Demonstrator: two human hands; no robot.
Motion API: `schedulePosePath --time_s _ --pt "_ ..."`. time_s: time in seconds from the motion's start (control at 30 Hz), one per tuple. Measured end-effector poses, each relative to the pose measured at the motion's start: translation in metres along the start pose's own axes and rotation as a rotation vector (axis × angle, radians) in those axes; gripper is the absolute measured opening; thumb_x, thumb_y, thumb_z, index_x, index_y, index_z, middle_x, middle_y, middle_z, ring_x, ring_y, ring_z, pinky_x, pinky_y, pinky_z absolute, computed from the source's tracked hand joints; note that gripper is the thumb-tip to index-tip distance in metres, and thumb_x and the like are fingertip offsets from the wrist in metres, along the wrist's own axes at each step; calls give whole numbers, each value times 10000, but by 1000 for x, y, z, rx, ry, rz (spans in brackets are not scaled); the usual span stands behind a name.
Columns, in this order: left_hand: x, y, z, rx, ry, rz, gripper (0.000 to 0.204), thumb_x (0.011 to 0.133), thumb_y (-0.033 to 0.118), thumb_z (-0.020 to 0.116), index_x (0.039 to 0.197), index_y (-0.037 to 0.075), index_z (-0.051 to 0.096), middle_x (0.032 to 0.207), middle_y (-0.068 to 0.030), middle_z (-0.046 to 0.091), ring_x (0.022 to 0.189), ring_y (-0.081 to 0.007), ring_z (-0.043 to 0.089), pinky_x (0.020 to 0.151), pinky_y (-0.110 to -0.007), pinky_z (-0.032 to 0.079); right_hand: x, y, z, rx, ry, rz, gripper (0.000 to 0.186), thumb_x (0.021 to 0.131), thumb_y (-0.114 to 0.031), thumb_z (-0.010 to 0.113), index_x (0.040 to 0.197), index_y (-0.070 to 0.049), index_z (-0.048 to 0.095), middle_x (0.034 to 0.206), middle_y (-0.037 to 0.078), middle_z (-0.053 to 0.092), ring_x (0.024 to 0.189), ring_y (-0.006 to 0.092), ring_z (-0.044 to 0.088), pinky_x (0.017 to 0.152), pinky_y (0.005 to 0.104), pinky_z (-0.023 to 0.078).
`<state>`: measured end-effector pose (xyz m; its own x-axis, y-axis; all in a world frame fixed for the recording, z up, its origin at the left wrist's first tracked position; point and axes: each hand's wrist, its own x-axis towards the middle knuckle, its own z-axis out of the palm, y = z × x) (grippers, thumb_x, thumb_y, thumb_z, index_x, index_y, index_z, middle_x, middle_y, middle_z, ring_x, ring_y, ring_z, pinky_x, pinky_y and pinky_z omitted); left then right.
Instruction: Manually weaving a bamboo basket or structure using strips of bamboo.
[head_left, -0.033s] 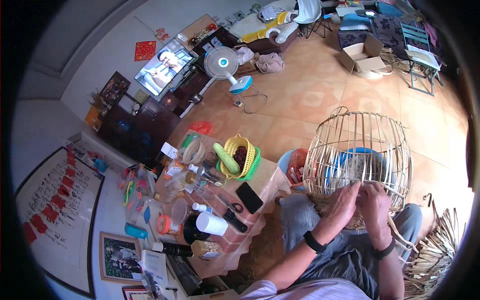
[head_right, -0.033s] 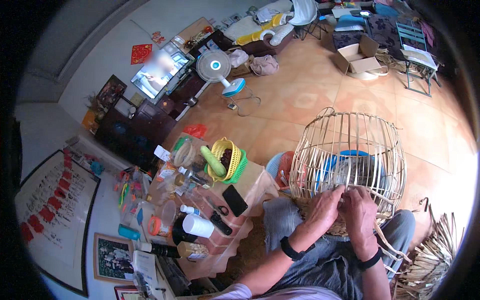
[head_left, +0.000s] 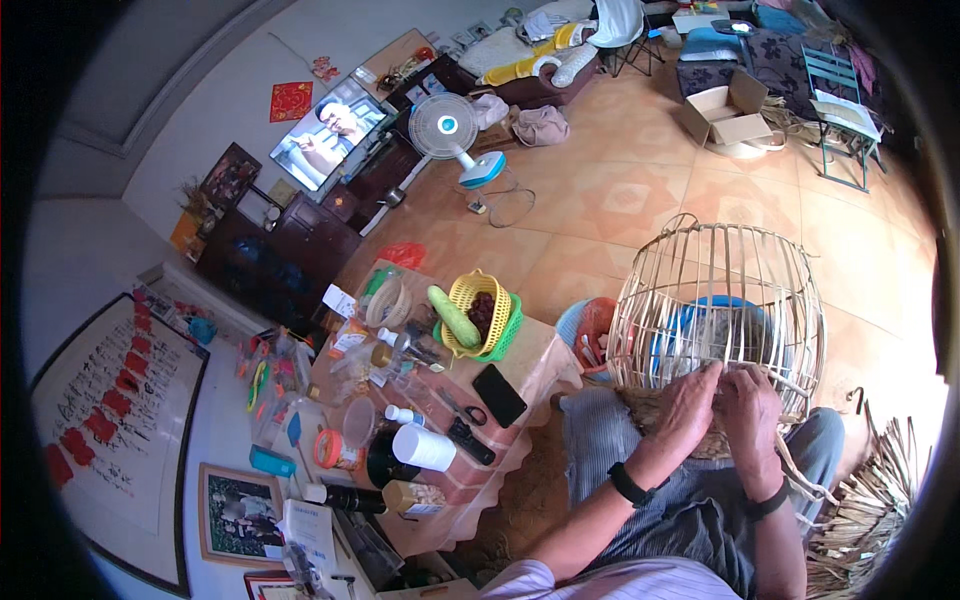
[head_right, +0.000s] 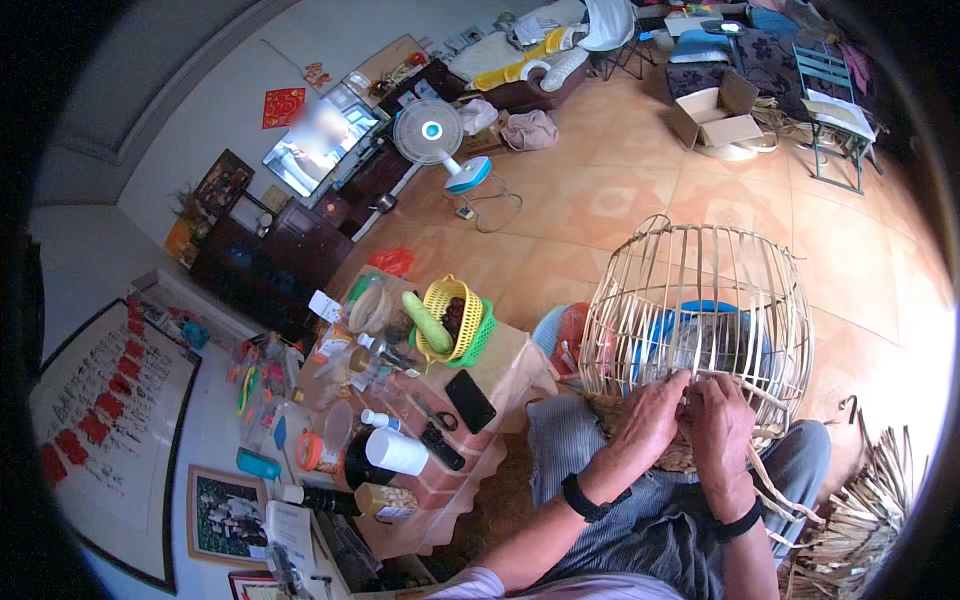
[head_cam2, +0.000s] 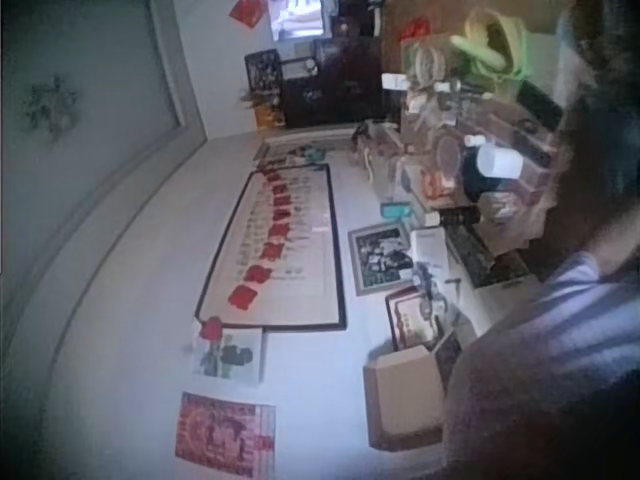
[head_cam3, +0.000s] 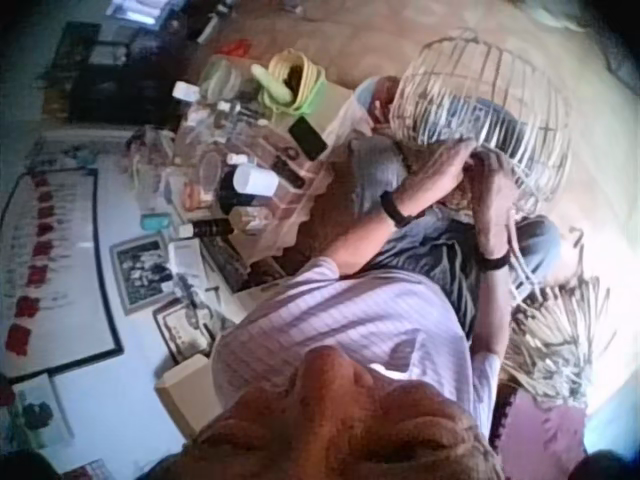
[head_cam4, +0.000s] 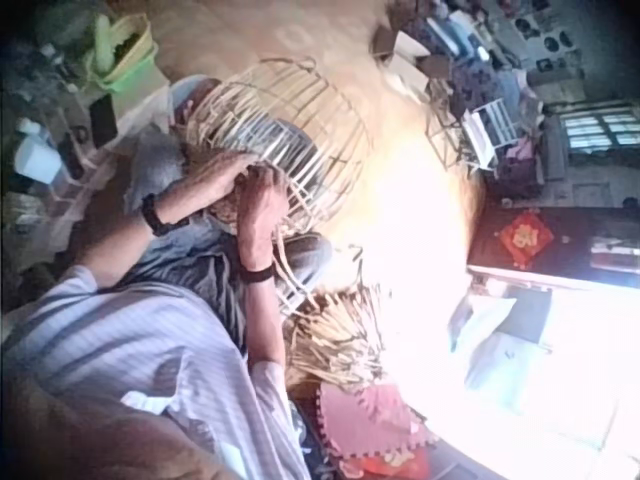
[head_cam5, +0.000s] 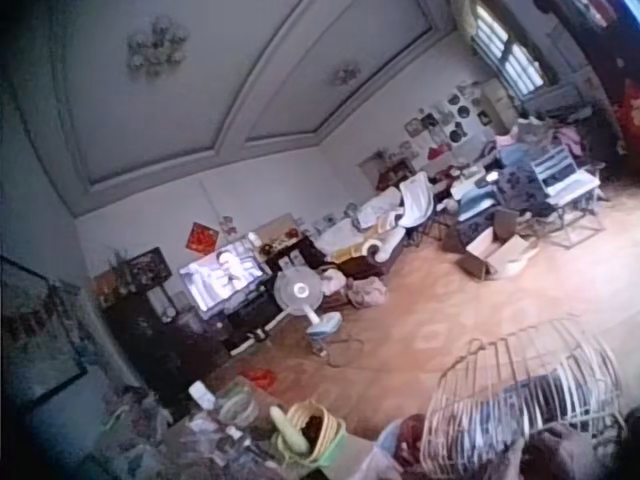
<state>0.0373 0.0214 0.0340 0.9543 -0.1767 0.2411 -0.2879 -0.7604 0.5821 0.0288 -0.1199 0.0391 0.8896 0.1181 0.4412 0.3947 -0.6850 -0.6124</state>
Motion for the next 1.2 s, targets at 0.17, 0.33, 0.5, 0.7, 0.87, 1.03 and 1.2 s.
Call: schedulePosePath --time_s 0.17,0.33,0.5,0.7,0.87,1.03,1.2 --pt "-5 -5 8 -34 58 -64 220 869 -65 599 1070 25 610 889 -241 708 875 -456 699 735 -533 547 -6 4 4 45 34 102 112 815 -37 736 882 -28 647 883 154 628 868 379 648 730 474 526" --pt "-9 -8 6 -165 34 -64 201 884 -63 603 1062 32 615 878 -235 707 861 -453 704 726 -518 558 -11 11 3 -34 9 27 149 810 -56 744 868 -20 611 910 166 614 889 395 636 727 493 530" --pt "-14 -11 -5 -149 -54 22 201 892 -77 570 1069 12 606 904 -228 693 866 -443 703 726 -498 562 -16 15 -3 -106 -73 -30 212 786 -101 770 892 -19 606 955 168 605 916 397 629 739 495 538" --pt "-18 -11 -20 -23 -175 188 190 901 -33 583 1087 1 597 979 -206 678 952 -408 677 802 -472 550 -18 13 -7 -232 -49 -179 259 737 -186 839 836 -51 642 902 123 611 941 355 630 769 459 557" --pt "-16 -8 -21 109 -185 294 167 915 18 595 1082 2 597 965 -179 676 973 -367 657 855 -466 533 -9 11 -26 -217 -335 -201 275 843 -190 734 1019 -11 621 1055 175 641 1115 400 625 991 471 524" --pt "-17 -8 -14 -270 -89 95 313 864 -91 605 1158 14 589 1021 -196 723 1012 -378 707 873 -462 558 0 8 -30 -189 -274 -332 250 880 -156 693 1047 1 594 1075 213 636 1087 406 638 955 468 543" --pt "-16 -18 -10 -171 -26 221 418 863 -134 603 1247 29 632 1058 -210 738 984 -380 731 840 -433 588 -10 5 -31 -229 -301 -374 326 897 -123 681 1174 7 568 1084 232 618 1001 393 674 812 454 584"
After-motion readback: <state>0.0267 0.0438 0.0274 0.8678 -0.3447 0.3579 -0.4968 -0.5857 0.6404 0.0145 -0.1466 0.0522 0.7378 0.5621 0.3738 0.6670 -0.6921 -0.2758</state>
